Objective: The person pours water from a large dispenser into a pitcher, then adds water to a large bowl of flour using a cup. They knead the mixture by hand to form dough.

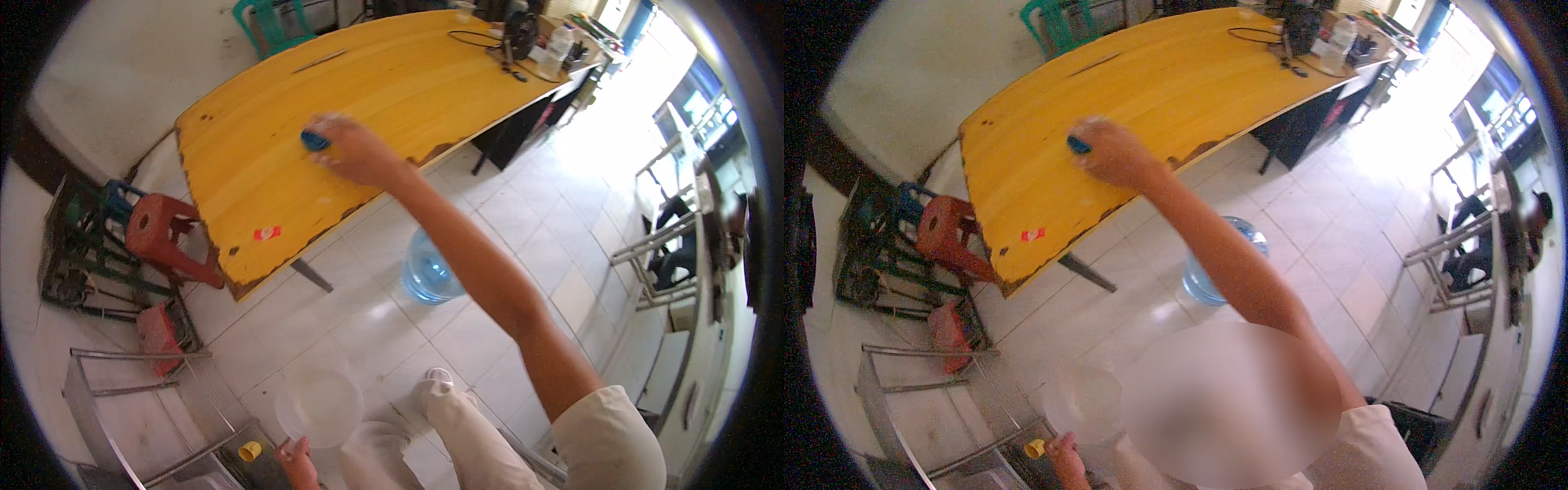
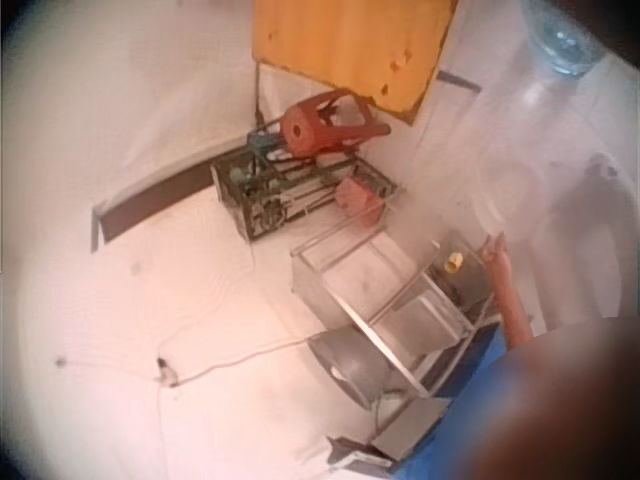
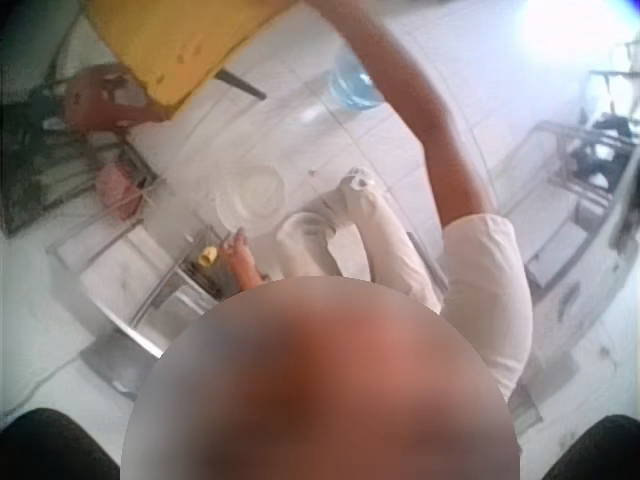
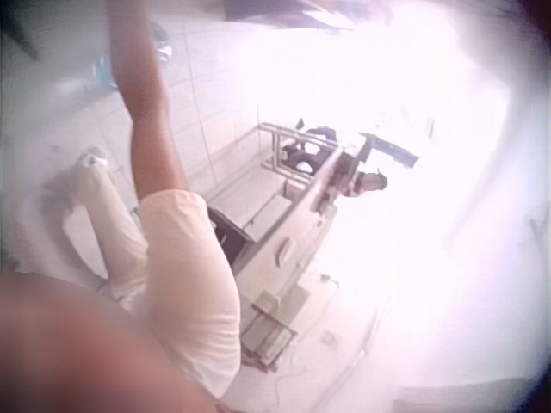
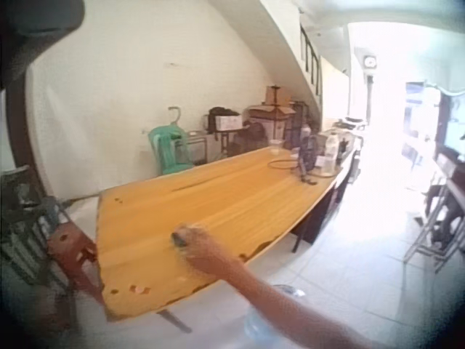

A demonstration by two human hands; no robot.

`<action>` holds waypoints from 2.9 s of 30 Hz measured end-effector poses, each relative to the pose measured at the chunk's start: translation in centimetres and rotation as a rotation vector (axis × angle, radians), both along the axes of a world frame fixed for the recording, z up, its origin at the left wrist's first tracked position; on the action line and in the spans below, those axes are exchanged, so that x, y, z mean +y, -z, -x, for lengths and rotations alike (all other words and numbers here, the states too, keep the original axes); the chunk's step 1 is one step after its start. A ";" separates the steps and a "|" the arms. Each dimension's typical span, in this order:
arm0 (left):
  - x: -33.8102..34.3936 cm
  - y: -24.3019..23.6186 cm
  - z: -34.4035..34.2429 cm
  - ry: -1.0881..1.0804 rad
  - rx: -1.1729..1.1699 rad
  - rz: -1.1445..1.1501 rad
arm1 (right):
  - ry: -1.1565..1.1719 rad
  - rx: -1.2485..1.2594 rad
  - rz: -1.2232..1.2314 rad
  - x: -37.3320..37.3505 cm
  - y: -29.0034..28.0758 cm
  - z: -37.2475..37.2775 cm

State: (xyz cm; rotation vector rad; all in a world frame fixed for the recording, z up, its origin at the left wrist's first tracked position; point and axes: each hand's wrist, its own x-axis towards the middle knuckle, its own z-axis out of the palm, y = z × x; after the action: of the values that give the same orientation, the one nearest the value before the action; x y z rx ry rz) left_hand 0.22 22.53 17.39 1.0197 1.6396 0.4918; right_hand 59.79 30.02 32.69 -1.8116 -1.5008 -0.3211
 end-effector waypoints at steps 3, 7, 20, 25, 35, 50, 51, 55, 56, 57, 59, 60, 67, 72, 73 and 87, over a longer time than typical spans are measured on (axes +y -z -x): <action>-2.2 -4.1 1.6 0.421 0.293 0.160 | 0.063 -0.036 0.355 3.4 -0.7 -0.7; -7.5 -6.5 1.6 0.199 0.230 -0.026 | 0.139 -0.074 0.218 1.2 -1.9 0.1; -13.9 -12.0 -4.4 0.158 -0.044 0.204 | 0.742 0.539 0.445 -25.9 16.9 -3.7; -13.8 -11.0 -6.8 0.122 -0.173 0.227 | 0.704 0.140 0.512 -23.8 25.1 -5.9; -12.9 -12.3 -11.9 0.123 -0.077 0.140 | 0.858 0.495 0.818 -21.2 24.1 -8.2; -15.6 -14.2 -17.4 -0.227 -0.200 0.155 | 0.900 0.540 0.832 -22.5 27.3 -10.1; -15.6 -14.0 -17.7 -0.263 -0.244 0.221 | 0.893 0.587 0.863 -22.4 27.7 -10.0; -14.0 -13.7 -19.1 -0.205 -0.233 0.252 | 0.825 0.289 0.775 -21.9 28.2 -8.3; -13.8 -13.8 -19.6 -0.253 -0.142 0.304 | 0.785 0.233 0.645 -22.2 27.9 -7.3; -12.9 -13.8 -19.3 -0.235 -0.185 0.238 | 0.670 0.172 0.515 -22.9 27.0 -5.6; -12.2 -13.6 -19.2 -0.101 -0.299 0.181 | 0.482 0.323 0.381 -25.6 24.5 -1.3; -12.1 -13.4 -19.1 -0.085 -0.280 0.230 | 0.429 0.300 0.360 -27.3 23.0 1.5; -11.8 -13.4 -14.6 -0.119 -0.296 0.208 | -0.181 1.717 0.831 -32.4 8.9 26.4; -11.2 -14.4 -10.1 -0.151 -0.323 0.107 | 0.228 2.039 0.971 -24.7 5.8 36.3; -10.8 -14.5 -8.9 -0.093 -0.301 0.067 | 0.170 2.086 0.886 -24.0 5.6 37.6; -6.5 -6.0 14.6 0.166 -0.614 0.392 | -0.003 1.736 1.232 -20.9 7.0 47.5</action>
State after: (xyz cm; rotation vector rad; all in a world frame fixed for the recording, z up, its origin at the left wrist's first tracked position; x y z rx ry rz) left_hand -14.38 16.03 23.40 0.6189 1.0358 0.3098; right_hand 12.29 9.10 25.68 -1.6991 -0.2241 2.0257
